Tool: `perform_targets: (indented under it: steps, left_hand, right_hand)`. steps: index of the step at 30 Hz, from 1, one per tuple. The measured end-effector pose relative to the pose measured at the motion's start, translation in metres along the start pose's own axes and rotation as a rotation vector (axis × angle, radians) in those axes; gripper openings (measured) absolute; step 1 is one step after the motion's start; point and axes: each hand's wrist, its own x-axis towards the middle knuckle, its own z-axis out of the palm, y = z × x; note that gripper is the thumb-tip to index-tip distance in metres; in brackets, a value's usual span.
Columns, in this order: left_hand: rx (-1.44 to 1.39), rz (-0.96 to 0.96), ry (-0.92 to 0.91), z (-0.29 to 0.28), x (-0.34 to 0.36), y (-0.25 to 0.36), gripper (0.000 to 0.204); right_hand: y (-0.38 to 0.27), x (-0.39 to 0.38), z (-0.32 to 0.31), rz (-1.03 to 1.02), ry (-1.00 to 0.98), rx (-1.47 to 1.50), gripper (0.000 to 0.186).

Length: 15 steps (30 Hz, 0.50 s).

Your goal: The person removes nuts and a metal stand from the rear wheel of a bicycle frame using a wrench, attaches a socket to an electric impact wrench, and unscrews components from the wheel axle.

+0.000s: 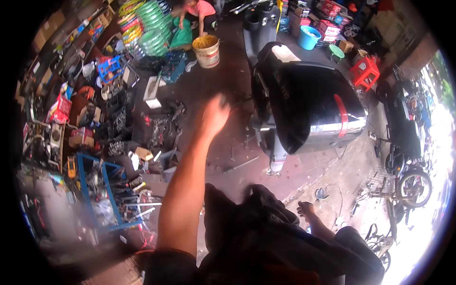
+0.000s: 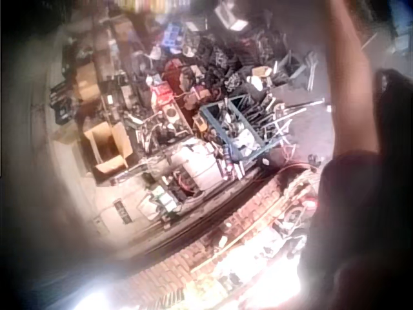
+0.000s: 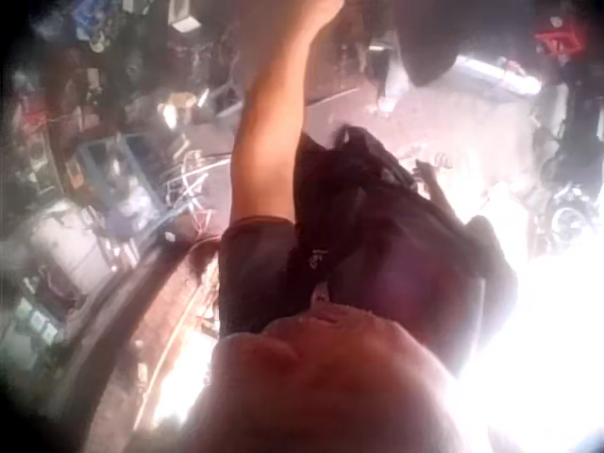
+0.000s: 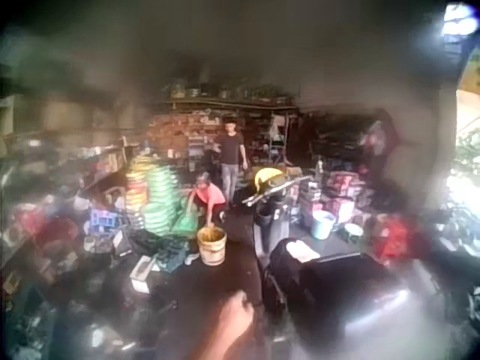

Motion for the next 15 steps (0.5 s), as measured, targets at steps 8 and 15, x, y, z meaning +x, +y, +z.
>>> perform_targets:
  steps: [8, 15]
  left_hand:
    - [0.328, -0.613, -0.451, 0.007, -0.28, -0.299, 0.026]
    - [0.033, -0.921, -0.24, -0.052, -0.363, -0.34, 0.017]
  right_hand:
    - [-0.04, 0.014, 0.061, 0.05, 0.058, 0.053, 0.022]
    - [-0.128, 0.062, 0.16, -0.061, -0.04, -0.16, 0.025]
